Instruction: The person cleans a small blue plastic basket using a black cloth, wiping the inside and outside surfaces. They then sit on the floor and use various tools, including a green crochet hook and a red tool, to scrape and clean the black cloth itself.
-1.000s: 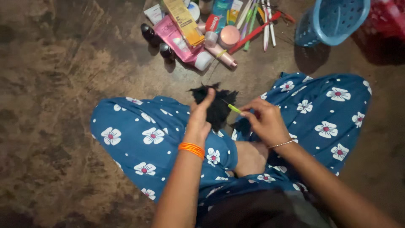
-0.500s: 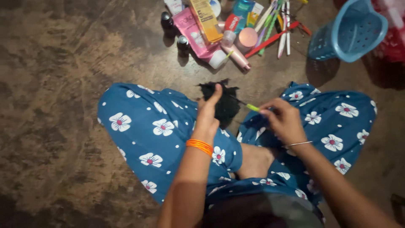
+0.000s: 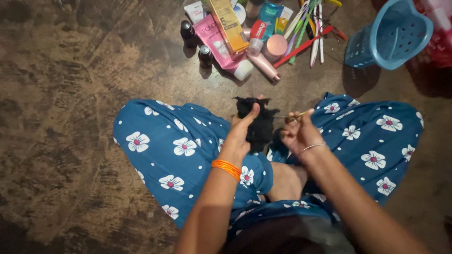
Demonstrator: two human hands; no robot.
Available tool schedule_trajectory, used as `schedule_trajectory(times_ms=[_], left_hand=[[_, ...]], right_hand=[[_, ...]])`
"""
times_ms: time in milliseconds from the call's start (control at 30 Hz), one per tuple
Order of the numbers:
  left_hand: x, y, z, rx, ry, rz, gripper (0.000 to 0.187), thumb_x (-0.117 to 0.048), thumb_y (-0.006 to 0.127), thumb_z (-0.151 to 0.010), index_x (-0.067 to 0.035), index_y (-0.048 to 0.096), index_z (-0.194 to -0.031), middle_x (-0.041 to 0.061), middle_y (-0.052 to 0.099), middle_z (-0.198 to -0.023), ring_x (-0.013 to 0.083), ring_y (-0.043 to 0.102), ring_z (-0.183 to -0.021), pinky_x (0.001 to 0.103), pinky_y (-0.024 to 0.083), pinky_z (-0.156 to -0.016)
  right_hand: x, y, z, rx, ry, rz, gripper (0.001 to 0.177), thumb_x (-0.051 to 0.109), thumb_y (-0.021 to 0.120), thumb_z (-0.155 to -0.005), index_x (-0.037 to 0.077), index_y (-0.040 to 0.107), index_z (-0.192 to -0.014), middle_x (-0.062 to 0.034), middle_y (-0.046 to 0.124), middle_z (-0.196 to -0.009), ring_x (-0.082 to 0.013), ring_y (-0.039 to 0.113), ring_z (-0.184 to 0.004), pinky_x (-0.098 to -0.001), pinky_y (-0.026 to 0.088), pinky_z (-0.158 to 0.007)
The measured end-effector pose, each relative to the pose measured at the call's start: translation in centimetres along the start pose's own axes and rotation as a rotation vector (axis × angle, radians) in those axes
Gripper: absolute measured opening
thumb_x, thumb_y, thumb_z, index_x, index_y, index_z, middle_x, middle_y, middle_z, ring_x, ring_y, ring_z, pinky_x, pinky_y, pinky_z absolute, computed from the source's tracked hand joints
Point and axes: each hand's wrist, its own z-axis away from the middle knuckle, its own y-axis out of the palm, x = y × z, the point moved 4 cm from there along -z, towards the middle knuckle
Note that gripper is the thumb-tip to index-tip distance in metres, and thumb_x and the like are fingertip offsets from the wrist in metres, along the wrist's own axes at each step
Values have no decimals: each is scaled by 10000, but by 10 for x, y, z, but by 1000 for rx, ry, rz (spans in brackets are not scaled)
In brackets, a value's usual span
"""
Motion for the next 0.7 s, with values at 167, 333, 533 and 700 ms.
schedule_trajectory(times_ms=[167,333,533,700], left_hand=[[1,-6,-8,-62,47,-43,480,-287,884,-795,-80,706,-1190,74,733,-1034,211,725,-850,345,590,-706],[-2,-5,-14,-41,107,-24,505,-270,858,-775,-144,721,-1244,32,740,-1033,172,705,-880,329,580,-742],[2,-8,-15,-111,18,-76,476,-273,871,-804,-47,704,-1189,77,748,-1043,222,731,-905,355,594,-773],[-2,-10,-18,-135,25,-36,504,-310,867,-767,-74,701,-1180,71,750,-1038,225,735,-908,382,601,-800]], right_hand=[[57,-17,3,-101,27,377,489,624,458,-1078,161,550,-952,2,567,-830,-101,364,-546,-292,411,-614],[69,16,27,-384,-152,747,306,431,482,-986,194,531,-1173,-43,684,-978,-157,616,-737,-401,509,-732],[27,109,93,-36,-1101,1755,279,199,649,-1027,68,588,-1266,-189,661,-1120,-366,652,-987,-424,528,-876],[3,121,85,49,-554,1971,284,245,656,-983,127,634,-1240,-142,719,-961,-360,683,-916,-449,525,-769]])
